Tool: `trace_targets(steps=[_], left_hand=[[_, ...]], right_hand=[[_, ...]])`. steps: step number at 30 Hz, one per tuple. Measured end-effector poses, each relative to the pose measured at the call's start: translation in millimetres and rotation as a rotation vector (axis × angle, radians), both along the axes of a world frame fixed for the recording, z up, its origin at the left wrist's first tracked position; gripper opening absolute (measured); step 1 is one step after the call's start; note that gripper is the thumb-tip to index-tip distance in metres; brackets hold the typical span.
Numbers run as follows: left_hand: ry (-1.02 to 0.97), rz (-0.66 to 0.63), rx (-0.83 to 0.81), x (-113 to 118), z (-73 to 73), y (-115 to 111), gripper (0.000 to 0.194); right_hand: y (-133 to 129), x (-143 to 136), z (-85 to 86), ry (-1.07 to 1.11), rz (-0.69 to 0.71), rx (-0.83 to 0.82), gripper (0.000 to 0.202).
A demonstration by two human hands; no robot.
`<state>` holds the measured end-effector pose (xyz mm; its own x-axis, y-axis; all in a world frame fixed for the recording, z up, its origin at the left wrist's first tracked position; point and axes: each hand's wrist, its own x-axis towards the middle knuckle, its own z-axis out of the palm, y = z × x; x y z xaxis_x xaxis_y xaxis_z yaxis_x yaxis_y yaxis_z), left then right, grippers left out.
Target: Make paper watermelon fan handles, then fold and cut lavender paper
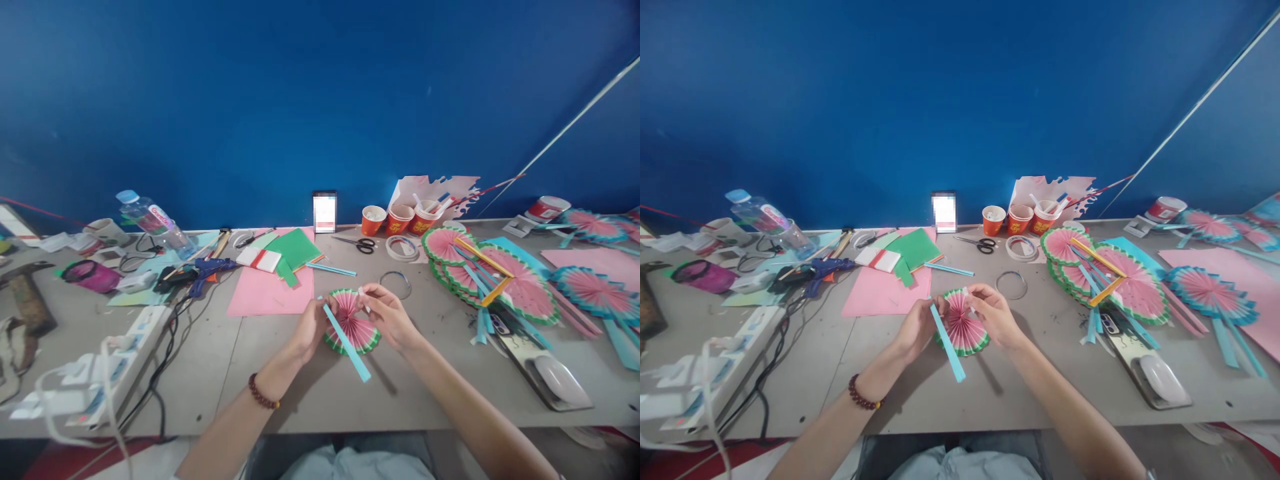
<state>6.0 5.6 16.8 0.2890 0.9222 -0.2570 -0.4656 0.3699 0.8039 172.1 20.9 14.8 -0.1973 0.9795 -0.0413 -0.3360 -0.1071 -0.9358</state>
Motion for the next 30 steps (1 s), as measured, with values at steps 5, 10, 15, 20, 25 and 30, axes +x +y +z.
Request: trace_targets(steps=[5,10,15,20,25,30], left_hand=[[0.181,-0.009,0.05,1.6,-0.1,-2.8,0.031],[0.202,-0.033,0.091,0.5,-3.0,-3.2,0.034],[0.197,0.127,0.079,0.8,-8.7,0.0,0.039],[0.177,0.17,0.037,2.6,-14.4,-0.6,0.037],[0.16,0.161,-0.006,5.1,-15.6,-2.3,0.038],[0.17,0.152,-0.005,6.8,-14.1,-3.3,0.038]], right_hand=[[-5.0,-1.3,4.0,-0.038,0.081,-0.041,0.032],[-5.0,0.5,4.3,-0.148,0.059,0.022,0.027],[-9.6,-1.7,5.9,-0.538,-0.004,0.313,0.017],[-13.8,-4.5,6.3,-0.705,-0.007,0.424,0.014],[-13.0,-5.1,4.3,-0.743,-0.032,0.421,0.015],[-11.4,-4.2,2.3,-0.748,-0.033,0.439,0.017]])
